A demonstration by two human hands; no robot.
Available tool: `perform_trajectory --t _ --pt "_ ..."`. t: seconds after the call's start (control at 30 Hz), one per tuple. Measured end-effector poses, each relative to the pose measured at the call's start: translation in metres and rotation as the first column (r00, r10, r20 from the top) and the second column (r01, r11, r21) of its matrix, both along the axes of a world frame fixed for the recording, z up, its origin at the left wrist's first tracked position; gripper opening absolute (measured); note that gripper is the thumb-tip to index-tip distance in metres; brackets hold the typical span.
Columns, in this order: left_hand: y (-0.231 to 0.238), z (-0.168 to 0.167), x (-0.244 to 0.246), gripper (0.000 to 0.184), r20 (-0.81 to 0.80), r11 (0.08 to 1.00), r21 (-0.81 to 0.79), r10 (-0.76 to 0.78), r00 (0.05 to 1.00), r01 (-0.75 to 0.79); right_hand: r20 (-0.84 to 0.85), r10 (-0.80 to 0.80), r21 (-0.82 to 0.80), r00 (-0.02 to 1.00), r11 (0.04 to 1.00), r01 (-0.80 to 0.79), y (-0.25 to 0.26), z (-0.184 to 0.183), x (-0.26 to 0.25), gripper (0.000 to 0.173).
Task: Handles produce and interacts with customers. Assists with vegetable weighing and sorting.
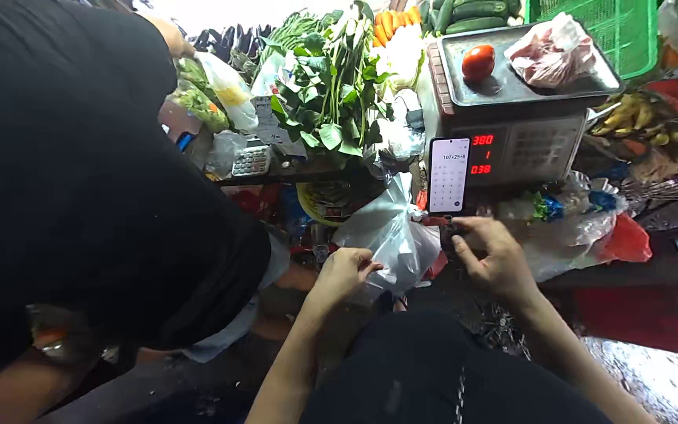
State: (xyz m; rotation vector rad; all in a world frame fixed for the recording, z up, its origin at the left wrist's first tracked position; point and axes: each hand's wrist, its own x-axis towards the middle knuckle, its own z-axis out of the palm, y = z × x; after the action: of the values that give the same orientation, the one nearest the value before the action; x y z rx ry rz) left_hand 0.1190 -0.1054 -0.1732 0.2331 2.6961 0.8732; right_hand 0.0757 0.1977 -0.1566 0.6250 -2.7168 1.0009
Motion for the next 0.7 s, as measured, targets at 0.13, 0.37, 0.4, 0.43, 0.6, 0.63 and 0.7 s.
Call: perform_trajectory --t 0.13,0.37,0.4,0.43,0.6,0.63,0.7 --pt "-0.014 0.023 0.027 0.039 -0.103 0.969 0.222 -0.087 0.991 0.109 0.438 0.186 -0.126 0.879 0.981 -0.145 -0.025 -0.016 0.015 0.039" --pt "-0.004 0.039 0.070 0.026 -0.291 0.351 0.857 -0.276 0.916 0.378 0.731 0.505 -0.592 0.459 0.804 0.058 -0.077 -0.002 0.033 0.046" --pt "-0.002 0.039 0.075 0.024 -0.266 0.292 0.884 -0.326 0.907 0.364 0.703 0.587 -0.677 0.403 0.725 0.124 -0.084 0.000 0.036 0.034" --pt "-0.001 0.036 0.078 0.021 -0.228 0.248 0.912 -0.351 0.908 0.326 0.651 0.641 -0.742 0.407 0.651 0.161 -0.091 0.003 0.039 0.022" --pt "-0.010 0.030 0.085 0.035 -0.120 0.548 0.834 0.073 0.990 0.060 0.293 0.585 -0.675 0.756 0.686 -0.270 -0.105 0.020 0.046 0.031" --pt "-0.008 0.035 0.086 0.038 -0.132 0.638 0.769 0.130 0.983 0.019 0.221 0.568 -0.646 0.793 0.694 -0.317 -0.107 0.020 0.047 0.031" --pt "0.001 0.040 0.084 0.042 -0.156 0.744 0.665 0.218 0.963 -0.061 0.095 0.537 -0.647 0.838 0.673 -0.357 -0.111 0.016 0.045 0.030"
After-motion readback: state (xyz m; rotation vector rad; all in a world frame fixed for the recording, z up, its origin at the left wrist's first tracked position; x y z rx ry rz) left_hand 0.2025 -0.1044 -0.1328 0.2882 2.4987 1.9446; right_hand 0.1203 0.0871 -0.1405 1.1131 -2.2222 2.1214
